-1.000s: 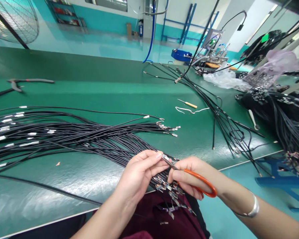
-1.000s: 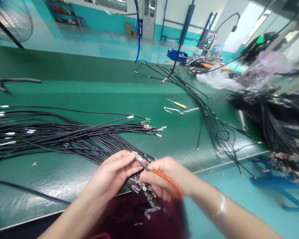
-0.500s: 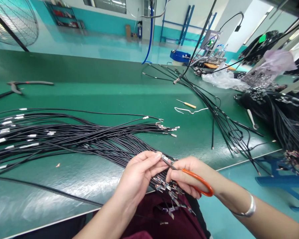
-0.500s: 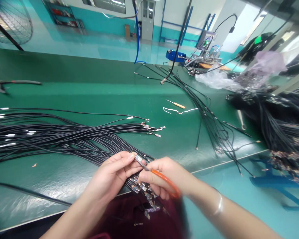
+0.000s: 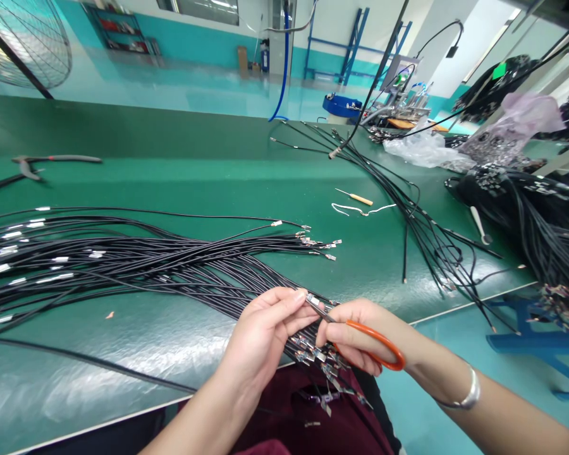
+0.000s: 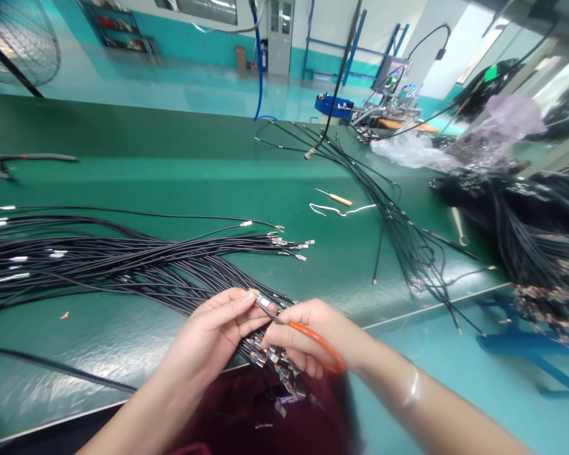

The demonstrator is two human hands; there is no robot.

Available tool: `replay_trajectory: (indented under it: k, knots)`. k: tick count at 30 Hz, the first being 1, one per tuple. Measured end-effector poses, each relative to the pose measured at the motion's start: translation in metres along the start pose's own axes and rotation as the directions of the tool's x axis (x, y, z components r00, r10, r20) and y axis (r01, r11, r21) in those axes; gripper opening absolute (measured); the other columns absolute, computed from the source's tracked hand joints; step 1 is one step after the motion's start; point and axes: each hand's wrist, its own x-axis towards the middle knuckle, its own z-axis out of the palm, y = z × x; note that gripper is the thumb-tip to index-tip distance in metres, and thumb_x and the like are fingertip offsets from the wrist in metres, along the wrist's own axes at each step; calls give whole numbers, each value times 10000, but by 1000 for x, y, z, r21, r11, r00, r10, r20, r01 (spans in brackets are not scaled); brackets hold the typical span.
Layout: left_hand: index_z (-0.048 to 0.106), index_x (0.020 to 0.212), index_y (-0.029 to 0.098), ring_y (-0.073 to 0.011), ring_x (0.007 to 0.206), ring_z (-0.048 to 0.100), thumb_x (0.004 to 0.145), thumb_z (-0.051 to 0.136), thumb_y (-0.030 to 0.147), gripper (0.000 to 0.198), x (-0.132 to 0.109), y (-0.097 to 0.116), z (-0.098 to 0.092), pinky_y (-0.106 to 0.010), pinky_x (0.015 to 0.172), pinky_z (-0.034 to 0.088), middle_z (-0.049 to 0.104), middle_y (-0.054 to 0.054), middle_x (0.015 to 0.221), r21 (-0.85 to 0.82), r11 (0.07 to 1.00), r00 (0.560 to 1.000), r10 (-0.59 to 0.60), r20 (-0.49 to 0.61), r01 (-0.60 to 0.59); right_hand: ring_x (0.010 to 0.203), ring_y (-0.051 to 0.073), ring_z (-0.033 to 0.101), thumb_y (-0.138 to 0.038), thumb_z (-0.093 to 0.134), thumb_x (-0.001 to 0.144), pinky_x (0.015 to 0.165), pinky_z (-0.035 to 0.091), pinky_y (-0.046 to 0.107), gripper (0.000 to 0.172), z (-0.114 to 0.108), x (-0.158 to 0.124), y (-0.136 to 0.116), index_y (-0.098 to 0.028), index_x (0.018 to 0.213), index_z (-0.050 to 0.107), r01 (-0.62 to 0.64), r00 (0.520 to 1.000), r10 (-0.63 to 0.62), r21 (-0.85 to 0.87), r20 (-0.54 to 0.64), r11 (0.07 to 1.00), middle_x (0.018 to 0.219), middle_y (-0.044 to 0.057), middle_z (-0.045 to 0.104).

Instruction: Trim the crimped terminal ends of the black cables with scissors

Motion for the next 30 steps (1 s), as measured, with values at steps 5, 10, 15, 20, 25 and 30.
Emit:
replay_trajectory:
  k: [5, 10, 15, 20, 25, 30]
  knots:
    - [651, 663, 111, -151, 692, 692, 726, 721, 157, 105, -1, -1, -1, -254, 727, 557, 715, -54, 696, -4, 1000, 1000, 9, 5, -9, 306, 25, 363, -547, 575, 816, 315, 274, 127, 421, 0, -1, -1, -134, 846, 651, 5, 1000, -5, -44, -2, 999, 417, -83, 458]
    - [649, 673, 112, -156, 704, 692, 742, 704, 150, 96, -1, -2, -1, -256, 724, 556, 715, -54, 707, 6, 1000, 1000, 20, 11, -20, 314, 30, 377, -520, 555, 833, 316, 288, 125, 391, 2, -2, -2, -143, 868, 654, -11, 1000, 9, -57, -27, 998, 424, -78, 465]
    - [657, 685, 108, -160, 705, 693, 725, 720, 155, 88, -1, -3, 0, -258, 725, 558, 718, -61, 713, 3, 1000, 1000, 19, -4, -19, 302, 36, 382, -470, 560, 836, 292, 282, 119, 326, 5, -1, -4, -154, 816, 633, -90, 994, 81, -109, -79, 990, 407, -74, 469]
    - [676, 691, 98, -167, 724, 691, 709, 739, 177, 103, -1, -2, 1, -277, 762, 561, 720, -72, 723, -1, 999, 999, 38, -29, -38, 315, 42, 380, -450, 628, 788, 310, 285, 140, 289, 0, -4, -6, -167, 747, 585, -51, 994, 42, -88, -97, 995, 402, -85, 443]
    - [696, 784, 100, -114, 658, 634, 703, 751, 186, 130, 11, -3, 9, -272, 695, 580, 679, -33, 732, -20, 997, 994, 72, -83, -74, 637, 79, 563, -278, 735, 707, 616, 475, 199, 233, -12, 10, -16, -185, 847, 573, 338, 847, -326, -47, -419, 940, 728, -30, 592]
    - [684, 842, 125, -90, 515, 575, 762, 691, 248, 148, 18, 5, 19, -255, 527, 554, 640, -11, 688, 164, 982, 993, 104, -61, -93, 719, 109, 577, -286, 718, 725, 714, 476, 262, 228, -28, 39, -27, -188, 853, 556, 473, 764, -450, -74, -462, 878, 785, -22, 584]
